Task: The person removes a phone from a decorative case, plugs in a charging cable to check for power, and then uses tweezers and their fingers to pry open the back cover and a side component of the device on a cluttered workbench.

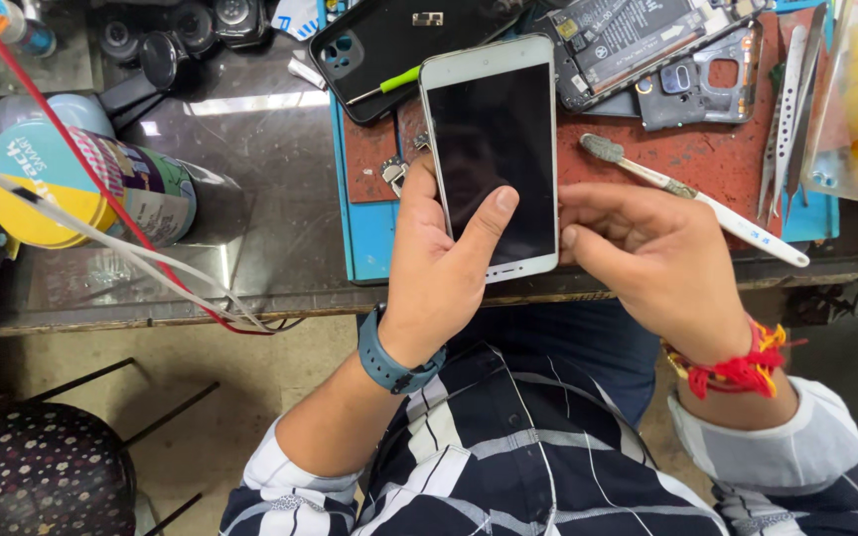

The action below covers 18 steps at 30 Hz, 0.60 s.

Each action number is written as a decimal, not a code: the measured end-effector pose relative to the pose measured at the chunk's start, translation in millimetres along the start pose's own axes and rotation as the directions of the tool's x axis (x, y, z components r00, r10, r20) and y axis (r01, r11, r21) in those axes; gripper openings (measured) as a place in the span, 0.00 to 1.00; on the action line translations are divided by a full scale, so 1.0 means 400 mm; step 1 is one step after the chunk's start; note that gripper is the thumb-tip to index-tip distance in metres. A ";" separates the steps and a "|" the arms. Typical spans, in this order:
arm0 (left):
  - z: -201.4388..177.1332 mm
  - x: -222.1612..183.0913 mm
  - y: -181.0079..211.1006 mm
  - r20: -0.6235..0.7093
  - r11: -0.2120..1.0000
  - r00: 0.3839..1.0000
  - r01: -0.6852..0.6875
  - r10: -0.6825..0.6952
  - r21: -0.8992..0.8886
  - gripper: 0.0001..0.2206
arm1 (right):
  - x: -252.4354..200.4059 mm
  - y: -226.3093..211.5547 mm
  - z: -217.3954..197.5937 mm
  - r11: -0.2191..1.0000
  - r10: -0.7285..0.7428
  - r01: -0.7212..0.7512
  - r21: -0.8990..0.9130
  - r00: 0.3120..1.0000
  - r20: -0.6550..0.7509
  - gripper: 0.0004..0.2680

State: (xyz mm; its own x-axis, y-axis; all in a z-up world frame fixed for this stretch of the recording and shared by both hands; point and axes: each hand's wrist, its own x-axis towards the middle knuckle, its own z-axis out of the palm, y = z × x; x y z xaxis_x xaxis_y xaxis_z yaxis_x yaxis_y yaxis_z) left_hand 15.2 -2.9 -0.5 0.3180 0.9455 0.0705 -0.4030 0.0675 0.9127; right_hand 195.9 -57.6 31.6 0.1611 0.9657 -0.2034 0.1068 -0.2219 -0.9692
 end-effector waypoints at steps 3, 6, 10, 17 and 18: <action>-0.004 0.002 0.001 0.017 1.000 1.000 0.005 -0.005 0.007 0.14 | 0.019 -0.002 -0.004 0.999 0.029 -0.031 0.022 0.998 0.062 0.12; -0.005 0.003 0.002 0.012 1.000 1.000 0.021 -0.021 -0.003 0.15 | 0.033 -0.016 -0.014 0.995 0.104 -0.103 -0.016 0.988 0.110 0.12; -0.007 -0.002 -0.002 0.014 0.999 1.000 0.011 -0.011 0.034 0.14 | 0.047 -0.028 -0.017 0.992 0.121 -0.116 -0.043 0.980 0.158 0.11; -0.003 -0.006 -0.009 -0.020 0.999 1.000 0.012 -0.011 0.045 0.14 | 0.046 -0.033 0.000 0.983 0.067 -0.041 -0.180 0.987 0.144 0.09; -0.002 -0.004 -0.011 -0.028 1.000 1.000 0.006 -0.006 0.028 0.14 | 0.044 -0.032 0.003 0.975 0.061 -0.033 -0.218 0.990 0.123 0.09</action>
State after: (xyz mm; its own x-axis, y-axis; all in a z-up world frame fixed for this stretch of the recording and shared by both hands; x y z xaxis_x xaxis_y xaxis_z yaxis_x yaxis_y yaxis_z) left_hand 15.7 -4.6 -5.0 0.2964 0.9535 0.0543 -0.3764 0.0644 0.9242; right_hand 196.3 -37.7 40.5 0.0453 0.9595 -0.2780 0.3124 -0.2779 -0.9084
